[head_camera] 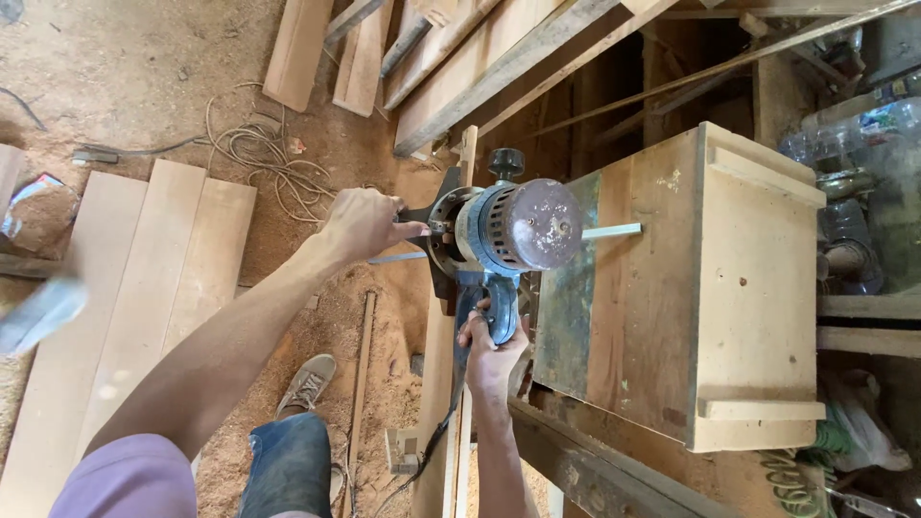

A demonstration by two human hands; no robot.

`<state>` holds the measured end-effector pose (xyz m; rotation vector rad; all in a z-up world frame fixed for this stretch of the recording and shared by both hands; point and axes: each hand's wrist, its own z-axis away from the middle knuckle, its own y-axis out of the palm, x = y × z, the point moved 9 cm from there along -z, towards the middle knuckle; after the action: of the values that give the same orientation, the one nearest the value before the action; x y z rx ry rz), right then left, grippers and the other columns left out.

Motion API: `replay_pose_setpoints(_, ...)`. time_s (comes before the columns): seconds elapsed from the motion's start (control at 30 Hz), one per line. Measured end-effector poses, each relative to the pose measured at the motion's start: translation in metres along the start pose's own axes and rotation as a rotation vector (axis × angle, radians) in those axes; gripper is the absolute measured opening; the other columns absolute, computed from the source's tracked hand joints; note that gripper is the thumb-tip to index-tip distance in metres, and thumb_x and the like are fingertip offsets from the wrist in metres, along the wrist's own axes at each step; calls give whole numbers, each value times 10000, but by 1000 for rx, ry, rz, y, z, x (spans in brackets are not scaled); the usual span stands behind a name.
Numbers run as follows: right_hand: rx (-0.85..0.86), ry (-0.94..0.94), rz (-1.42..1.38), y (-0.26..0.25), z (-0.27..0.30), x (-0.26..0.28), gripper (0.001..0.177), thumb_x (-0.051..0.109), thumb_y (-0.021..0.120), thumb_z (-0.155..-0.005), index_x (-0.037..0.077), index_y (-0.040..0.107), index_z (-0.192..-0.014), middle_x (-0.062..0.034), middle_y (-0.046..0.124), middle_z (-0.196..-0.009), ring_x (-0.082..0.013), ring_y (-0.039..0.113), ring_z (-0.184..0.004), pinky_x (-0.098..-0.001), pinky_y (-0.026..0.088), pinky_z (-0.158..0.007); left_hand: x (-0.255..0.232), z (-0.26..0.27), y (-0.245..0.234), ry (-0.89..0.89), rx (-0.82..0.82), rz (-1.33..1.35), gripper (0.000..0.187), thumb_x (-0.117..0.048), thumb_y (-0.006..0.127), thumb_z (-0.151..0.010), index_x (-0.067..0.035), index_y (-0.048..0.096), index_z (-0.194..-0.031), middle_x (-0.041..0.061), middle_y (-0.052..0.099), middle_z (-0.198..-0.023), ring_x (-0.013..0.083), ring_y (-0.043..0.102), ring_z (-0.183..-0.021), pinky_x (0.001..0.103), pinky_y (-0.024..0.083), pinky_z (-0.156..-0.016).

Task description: The person uses a handheld electric router to shape the edge of a long wooden plank. They guide the tool along the length of the wood, creating a groove while sawdust is ejected. The person adjusts their position and the tool's angle as they work along the plank.

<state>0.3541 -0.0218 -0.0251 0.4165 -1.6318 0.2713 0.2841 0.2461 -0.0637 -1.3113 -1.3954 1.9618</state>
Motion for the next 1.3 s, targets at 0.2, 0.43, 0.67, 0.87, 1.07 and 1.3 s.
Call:
replay_pose_setpoints(0.2, -18, -10, 9, -3, 1, -1, 112, -120, 589, -787, -33, 625, -848, -110, 471, -389, -187, 514, -336, -309, 480, -436, -3, 7, -4, -21, -63, -13, 639, -740, 587, -867, -171, 807, -1058, 243, 725, -795, 420, 754, -863, 495, 579, -762)
replay_pose_setpoints(0.43, -21, -11, 23, -5, 8, 3, 107, -121, 589, -794, -33, 620, -848, -100, 474, -390, -186, 529, -330, -307, 494, -433, -4, 12, -4, -20, -49, 27, 621, -723, 599, -860, -172, 807, -1057, 250, 730, -810, 420, 751, -879, 501, 579, -772)
replay_pose_setpoints(0.67, -31, 25, 29, -11, 15, 1, 111, -116, 597, -783, -24, 623, -840, -92, 481, -402, -179, 533, -327, -328, 512, -426, -6, 17, 6, -38, -7, 35, 646, -715, 582, -867, -144, 792, -1088, 271, 727, -825, 437, 747, -895, 511, 569, -781)
replay_pose_setpoints(0.87, -32, 6, 29, -12, 17, 5, 105, -122, 596, -781, -35, 625, -832, -100, 476, -394, -188, 526, -314, -337, 516, -424, -11, 22, -2, -54, -2, 34, 639, -706, 596, -868, -140, 790, -1091, 259, 732, -845, 430, 747, -916, 502, 569, -801)
replay_pose_setpoints(1.07, -33, 4, 8, -9, 18, 8, 108, -113, 599, -778, -31, 625, -842, -88, 486, -420, -171, 527, -323, -333, 511, -416, -7, 20, 3, -42, -26, 65, 648, -712, 597, -854, -127, 791, -1054, 263, 730, -829, 442, 743, -907, 519, 569, -794)
replay_pose_setpoints(1.3, -22, -5, 27, -11, 23, 16, 96, -109, 608, -784, -31, 626, -837, -96, 495, -432, -175, 526, -337, -330, 498, -423, -9, 27, 3, -45, -21, 63, 668, -740, 576, -855, -136, 789, -1046, 266, 725, -829, 447, 740, -903, 515, 570, -788)
